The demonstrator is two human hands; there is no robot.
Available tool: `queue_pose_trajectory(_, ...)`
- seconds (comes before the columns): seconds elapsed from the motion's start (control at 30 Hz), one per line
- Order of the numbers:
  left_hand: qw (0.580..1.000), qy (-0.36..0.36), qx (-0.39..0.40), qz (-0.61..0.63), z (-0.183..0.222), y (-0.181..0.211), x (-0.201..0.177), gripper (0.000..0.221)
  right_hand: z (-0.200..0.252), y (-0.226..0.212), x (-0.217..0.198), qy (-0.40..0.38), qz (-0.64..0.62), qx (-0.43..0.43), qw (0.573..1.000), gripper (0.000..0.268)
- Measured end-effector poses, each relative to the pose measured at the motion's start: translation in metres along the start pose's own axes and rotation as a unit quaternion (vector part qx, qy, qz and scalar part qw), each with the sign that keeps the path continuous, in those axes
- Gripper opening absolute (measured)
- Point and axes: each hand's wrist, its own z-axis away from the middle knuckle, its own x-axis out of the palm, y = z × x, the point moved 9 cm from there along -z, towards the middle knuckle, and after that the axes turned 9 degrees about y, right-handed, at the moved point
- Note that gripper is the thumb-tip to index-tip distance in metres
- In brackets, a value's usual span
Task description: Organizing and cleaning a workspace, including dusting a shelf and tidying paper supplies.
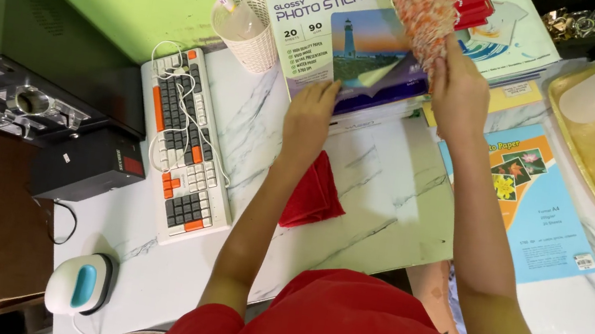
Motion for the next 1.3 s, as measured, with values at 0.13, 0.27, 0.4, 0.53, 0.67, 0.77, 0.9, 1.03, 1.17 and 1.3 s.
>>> queue_pose_trajectory(0.13, 0.984, 0.054, -0.1, 0.133, -0.029, -0.026, -0.033, 0.029, -0.024, -0.027, -0.047, 0.074, -0.097, 0.002, 0.993, 0.031)
queue_pose_trajectory(0.27, 0.808, 0.141, -0.329, 0.467, -0.033, -0.081, -0.04, 0.039, -0.029, -0.042, -0.065, 0.06, -0.198, 0.058, 0.977, 0.034)
queue_pose_trajectory(0.4, 0.559, 0.256, -0.333, 0.715, -0.028, -0.089, -0.052, 0.046, -0.002, -0.071, -0.035, -0.183, -0.246, 0.179, 0.935, 0.033)
queue_pose_trajectory(0.53, 0.585, 0.226, -0.347, 0.698, 0.036, -0.158, 0.039, 0.056, 0.019, -0.095, -0.02, -0.151, -0.261, -0.09, 0.949, 0.035)
queue_pose_trajectory(0.67, 0.568, 0.193, -0.435, 0.671, 0.062, -0.146, 0.045, 0.036, 0.029, -0.062, 0.027, -0.243, -0.229, -0.101, 0.937, 0.04)
queue_pose_trajectory(0.77, 0.577, 0.165, -0.443, 0.665, 0.064, -0.132, 0.038, 0.041, 0.025, -0.014, 0.061, -0.199, -0.089, -0.046, 0.975, 0.037)
queue_pose_trajectory(0.9, 0.564, 0.121, -0.469, 0.668, 0.056, -0.127, 0.042, 0.034, 0.012, -0.031, 0.053, -0.22, 0.0, 0.03, 0.975, 0.033)
queue_pose_trajectory(1.03, 0.469, 0.157, -0.469, 0.732, 0.083, -0.184, 0.105, 0.028, 0.012, -0.082, 0.022, -0.407, -0.114, 0.186, 0.887, 0.046)
queue_pose_trajectory(1.17, 0.518, 0.17, -0.505, 0.669, 0.082, -0.173, 0.086, 0.027, 0.01, -0.06, 0.047, -0.373, -0.199, 0.04, 0.905, 0.031)
queue_pose_trajectory(1.3, 0.58, 0.159, -0.489, 0.632, 0.076, -0.168, 0.079, 0.032, 0.003, 0.017, 0.055, -0.113, -0.035, -0.006, 0.993, 0.029)
